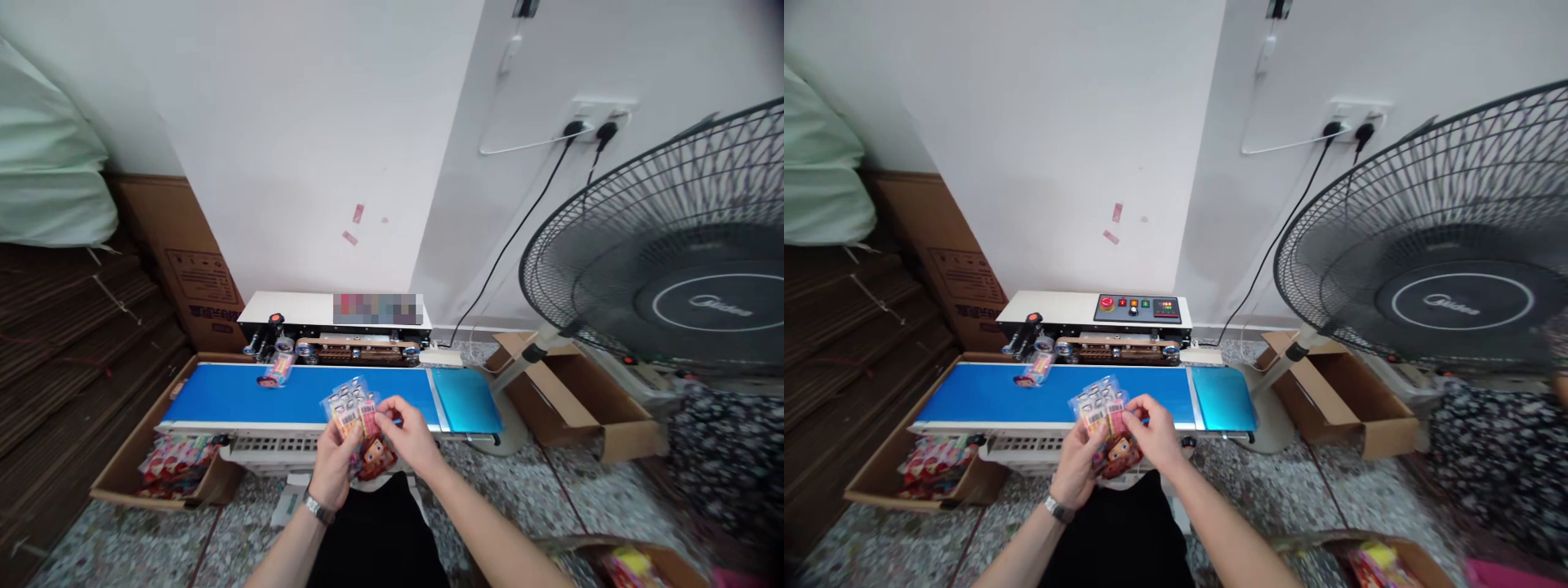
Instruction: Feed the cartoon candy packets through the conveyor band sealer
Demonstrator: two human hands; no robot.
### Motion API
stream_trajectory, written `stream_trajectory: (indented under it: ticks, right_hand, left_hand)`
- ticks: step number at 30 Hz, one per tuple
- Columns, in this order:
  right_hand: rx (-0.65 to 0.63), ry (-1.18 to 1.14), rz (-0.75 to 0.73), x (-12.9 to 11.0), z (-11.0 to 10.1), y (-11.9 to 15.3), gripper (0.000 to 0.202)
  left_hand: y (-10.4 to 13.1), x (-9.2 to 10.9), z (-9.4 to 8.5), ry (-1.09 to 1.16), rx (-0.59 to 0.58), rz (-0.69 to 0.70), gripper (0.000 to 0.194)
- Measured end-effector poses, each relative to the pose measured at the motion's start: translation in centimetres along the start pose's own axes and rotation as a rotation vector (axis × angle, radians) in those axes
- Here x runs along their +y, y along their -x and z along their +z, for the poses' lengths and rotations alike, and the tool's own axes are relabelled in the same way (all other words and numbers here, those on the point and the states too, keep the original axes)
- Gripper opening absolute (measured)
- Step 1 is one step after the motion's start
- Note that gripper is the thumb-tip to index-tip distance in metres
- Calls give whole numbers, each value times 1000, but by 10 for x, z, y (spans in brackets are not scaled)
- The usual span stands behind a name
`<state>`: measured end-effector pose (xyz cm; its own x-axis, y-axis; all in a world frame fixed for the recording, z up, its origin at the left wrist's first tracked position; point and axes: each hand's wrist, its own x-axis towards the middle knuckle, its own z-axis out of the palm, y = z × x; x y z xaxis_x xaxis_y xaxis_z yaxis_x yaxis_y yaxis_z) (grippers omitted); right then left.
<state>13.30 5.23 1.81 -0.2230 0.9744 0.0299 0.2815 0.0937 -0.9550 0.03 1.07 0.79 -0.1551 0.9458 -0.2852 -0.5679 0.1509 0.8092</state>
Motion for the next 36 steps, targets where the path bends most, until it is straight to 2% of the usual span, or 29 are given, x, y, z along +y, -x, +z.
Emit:
stream_trajectory:
  ticks: [3, 6, 10, 12, 15, 20, 23, 25, 27, 30, 33, 36]
  right_hand:
    - [117, -174, 21, 11, -4, -6, 20]
    - [288, -212, 53, 31, -26, -24, 24]
    - [547, 127, 171, 67, -77, -55, 22]
    - [627, 238, 238, 82, -98, -68, 19]
    - [663, 313, 286, 93, -109, -83, 15]
    - [545, 375, 270, 82, -88, -97, 8]
    - [464, 374, 145, 60, -67, -89, 20]
    - [314, 288, 23, 41, -52, -75, 22]
    - [87, 142, -51, 23, -39, -56, 24]
    - [-115, -20, -38, 3, -23, -32, 26]
    - [-144, -205, 71, -3, -12, -20, 26]
    - [-77, -386, 142, -1, -7, -17, 29]
  left_hand:
    - [0, 2, 2, 21, -1, -44, 34]
    - [-1, 3, -1, 30, 31, -80, 38]
    - [-1, 2, -11, 29, 47, -117, 41]
    - [0, 3, -14, 27, 46, -146, 42]
    - [2, 5, -14, 14, 41, -175, 40]
    - [3, 5, -11, 2, 23, -151, 38]
    - [3, 6, -8, 7, 13, -128, 36]
    - [4, 7, -6, 26, 14, -127, 37]
    - [4, 8, -4, 43, 7, -131, 38]
    - [6, 7, -1, 62, -34, -132, 37]
    - [7, 4, 2, 80, -71, -132, 35]
    - [6, 2, 4, 87, -61, -124, 32]
